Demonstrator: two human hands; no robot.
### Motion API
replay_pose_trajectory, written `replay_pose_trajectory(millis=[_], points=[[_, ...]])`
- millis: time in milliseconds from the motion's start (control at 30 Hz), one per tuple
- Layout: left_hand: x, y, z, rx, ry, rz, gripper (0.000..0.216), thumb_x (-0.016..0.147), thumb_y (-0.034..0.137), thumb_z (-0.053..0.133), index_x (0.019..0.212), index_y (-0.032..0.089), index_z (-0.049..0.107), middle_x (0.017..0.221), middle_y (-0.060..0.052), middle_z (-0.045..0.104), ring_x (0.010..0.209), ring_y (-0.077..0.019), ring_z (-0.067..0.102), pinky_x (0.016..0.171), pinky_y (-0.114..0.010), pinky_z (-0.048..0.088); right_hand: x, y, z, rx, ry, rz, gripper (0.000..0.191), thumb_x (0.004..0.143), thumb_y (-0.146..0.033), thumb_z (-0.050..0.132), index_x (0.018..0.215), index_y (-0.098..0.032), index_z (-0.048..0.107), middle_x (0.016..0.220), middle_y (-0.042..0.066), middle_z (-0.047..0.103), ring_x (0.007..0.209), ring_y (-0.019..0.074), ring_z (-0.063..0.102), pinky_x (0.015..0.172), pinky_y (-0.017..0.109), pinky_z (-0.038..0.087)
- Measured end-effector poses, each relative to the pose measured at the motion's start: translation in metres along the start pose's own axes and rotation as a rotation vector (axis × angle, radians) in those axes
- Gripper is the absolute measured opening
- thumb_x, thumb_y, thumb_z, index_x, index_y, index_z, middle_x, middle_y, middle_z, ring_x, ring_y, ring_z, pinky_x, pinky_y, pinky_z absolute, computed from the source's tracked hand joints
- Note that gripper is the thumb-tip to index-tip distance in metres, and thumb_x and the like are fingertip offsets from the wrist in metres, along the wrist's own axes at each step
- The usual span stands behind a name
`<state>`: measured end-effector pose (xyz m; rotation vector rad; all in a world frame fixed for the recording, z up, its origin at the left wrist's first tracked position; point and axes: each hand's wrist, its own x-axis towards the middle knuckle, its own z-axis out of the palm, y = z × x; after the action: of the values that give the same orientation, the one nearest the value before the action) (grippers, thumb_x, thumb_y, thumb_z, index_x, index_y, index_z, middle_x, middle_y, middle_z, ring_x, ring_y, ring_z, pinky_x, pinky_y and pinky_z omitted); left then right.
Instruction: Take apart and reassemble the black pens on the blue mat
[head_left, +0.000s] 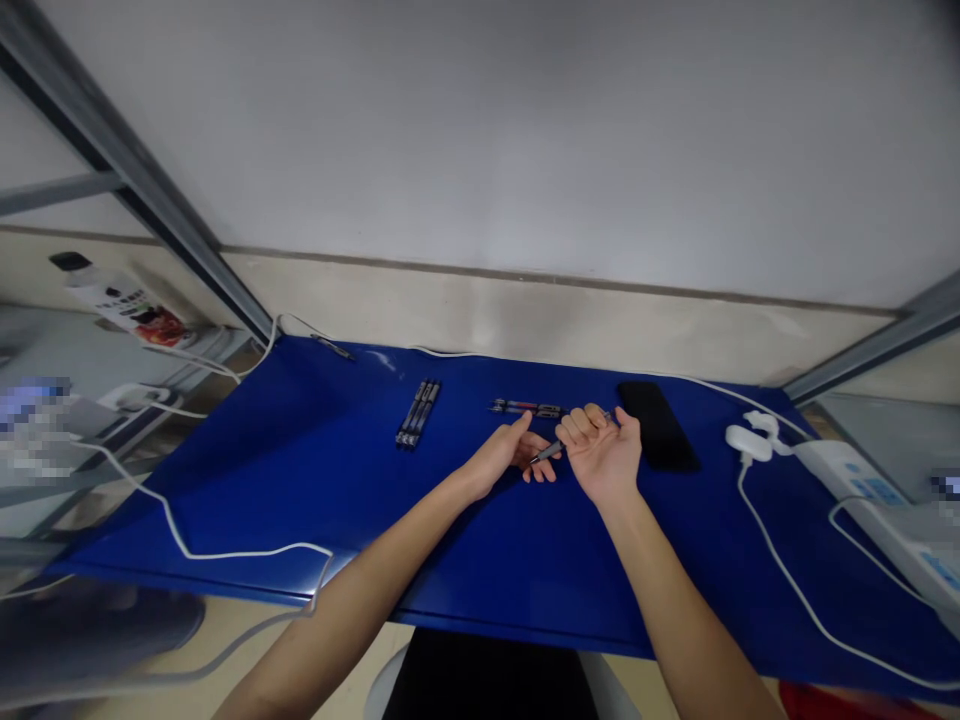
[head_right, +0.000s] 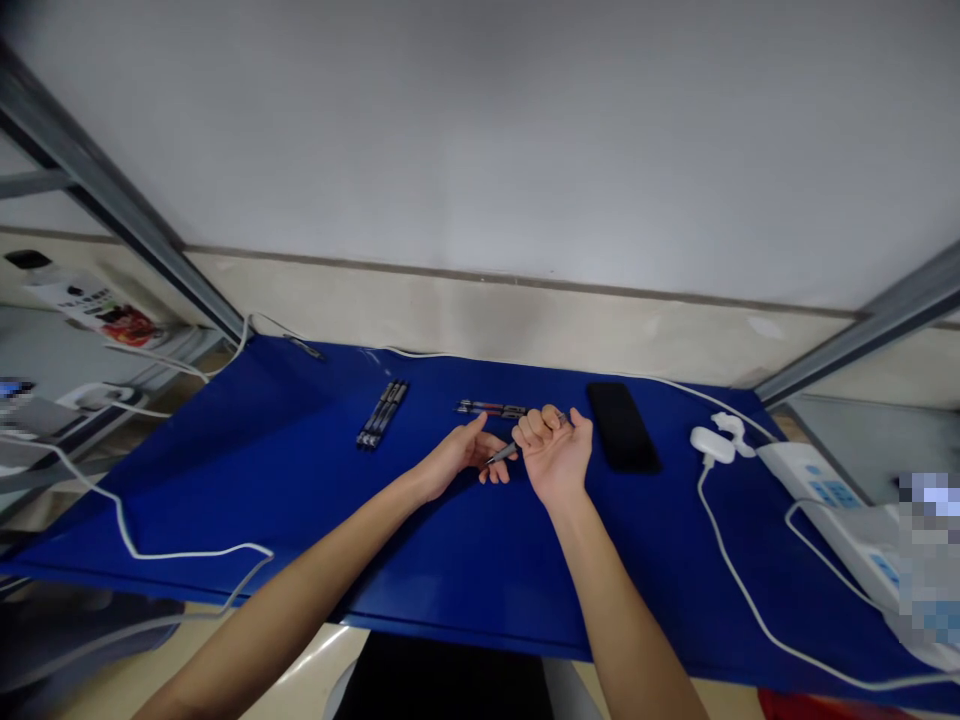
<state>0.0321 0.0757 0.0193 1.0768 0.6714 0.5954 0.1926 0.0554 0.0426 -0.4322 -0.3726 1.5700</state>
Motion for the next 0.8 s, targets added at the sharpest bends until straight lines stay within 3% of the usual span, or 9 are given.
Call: replay_pose_trajectory(millis=[800], points=[[-0.0002,0.0006,0.0005,-0.008,-0.008,0.003,0.084,0.090,0.072,0.024,0.093,0.003,0.072,0.073,-0.018,0.071,0.058,-0.0175,0.062,0.055,-0.027,0.042,-0.0012,0.0002,0.0017,-0.002,-0.012,0.003,0.033,0.082,-0.034,0.047,0.063,-0.022,0.024,0.056,-0.006,0.020,0.048,0.0117,0.025,0.049,0.026,0.034]])
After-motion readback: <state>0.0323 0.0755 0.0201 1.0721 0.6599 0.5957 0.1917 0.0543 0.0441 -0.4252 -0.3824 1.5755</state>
